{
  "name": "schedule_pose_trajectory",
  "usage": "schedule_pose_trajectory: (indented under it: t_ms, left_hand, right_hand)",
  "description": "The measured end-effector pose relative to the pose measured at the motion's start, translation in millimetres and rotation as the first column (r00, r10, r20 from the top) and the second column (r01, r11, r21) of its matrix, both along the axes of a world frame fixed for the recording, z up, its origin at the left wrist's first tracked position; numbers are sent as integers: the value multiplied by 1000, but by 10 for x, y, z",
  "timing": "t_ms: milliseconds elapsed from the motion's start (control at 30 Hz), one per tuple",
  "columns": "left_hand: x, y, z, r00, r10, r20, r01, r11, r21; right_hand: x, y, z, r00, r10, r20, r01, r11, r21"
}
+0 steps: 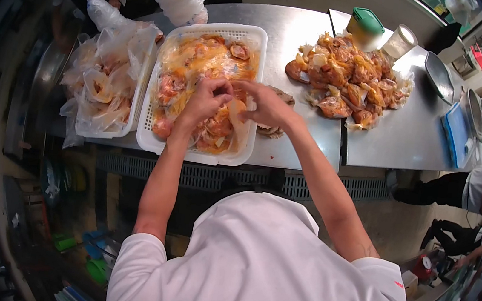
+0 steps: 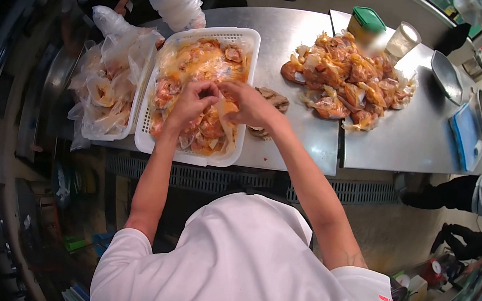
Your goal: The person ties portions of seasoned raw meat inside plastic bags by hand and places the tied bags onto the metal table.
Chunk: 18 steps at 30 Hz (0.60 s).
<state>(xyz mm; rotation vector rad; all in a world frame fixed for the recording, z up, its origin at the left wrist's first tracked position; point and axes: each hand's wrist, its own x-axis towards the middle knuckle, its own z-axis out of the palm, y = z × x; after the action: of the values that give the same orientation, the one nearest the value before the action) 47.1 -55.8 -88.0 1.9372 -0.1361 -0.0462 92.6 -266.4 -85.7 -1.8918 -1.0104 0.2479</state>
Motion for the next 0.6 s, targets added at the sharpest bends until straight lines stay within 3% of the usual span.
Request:
schedule_pose_trajectory:
  t_ms: [33, 100, 167, 200, 267, 333, 367, 400, 433, 467, 500, 567, 600]
  left_hand:
    - [-34, 3, 92, 999, 47, 16, -45, 997, -69]
    - [-56, 42, 166, 998, 63, 19, -60, 991, -121]
    - [-64, 67, 144, 996, 84, 19, -79, 981, -176]
    - [-49, 57, 119, 988, 120, 101, -104, 984, -147]
    - [-78, 120, 97, 970, 154, 185, -133, 984, -120]
    - [-209, 134, 190, 948, 132, 289, -163, 983, 86]
    - [-324, 99, 240, 950, 121, 289, -151, 985, 84]
    - [-483, 31, 330, 994, 62, 95, -71, 992, 102]
    - [-601, -33, 372, 995, 0, -104, 11, 994, 107]
    - [-652, -151, 228, 995, -12, -102, 23, 994, 108]
    - [-679, -308, -55, 996, 48, 72, -54, 995, 84]
    - [-635, -317, -372, 964, 103, 244, -117, 992, 44]
    - [-539, -247, -455, 972, 94, 215, -97, 995, 2]
  right_hand:
    - [-78, 88, -31, 1000, -5, 0, 5, 1000, -1]
    - [-253, 231, -115, 982, -187, 14, 183, 975, 129]
    - [-289, 297, -212, 959, -280, -42, 282, 959, 34]
    - [-309, 329, -220, 923, -374, -88, 370, 927, -62]
    - [-273, 290, -210, 905, -410, -117, 404, 912, -73]
    - [-234, 276, -121, 875, -460, -149, 452, 888, -87]
    - [-209, 261, -66, 809, -501, -307, 508, 859, -63]
    - [-181, 251, -31, 720, -521, -458, 566, 823, -47]
    - [-140, 256, -73, 713, -531, -458, 577, 816, -47]
    - [-90, 280, -151, 704, -528, -474, 595, 803, -10]
    - [-46, 307, -247, 698, -523, -490, 612, 791, 27]
    - [-37, 345, -340, 685, -454, -570, 612, 783, 111]
    - [-79, 326, -307, 679, -464, -568, 621, 776, 109]
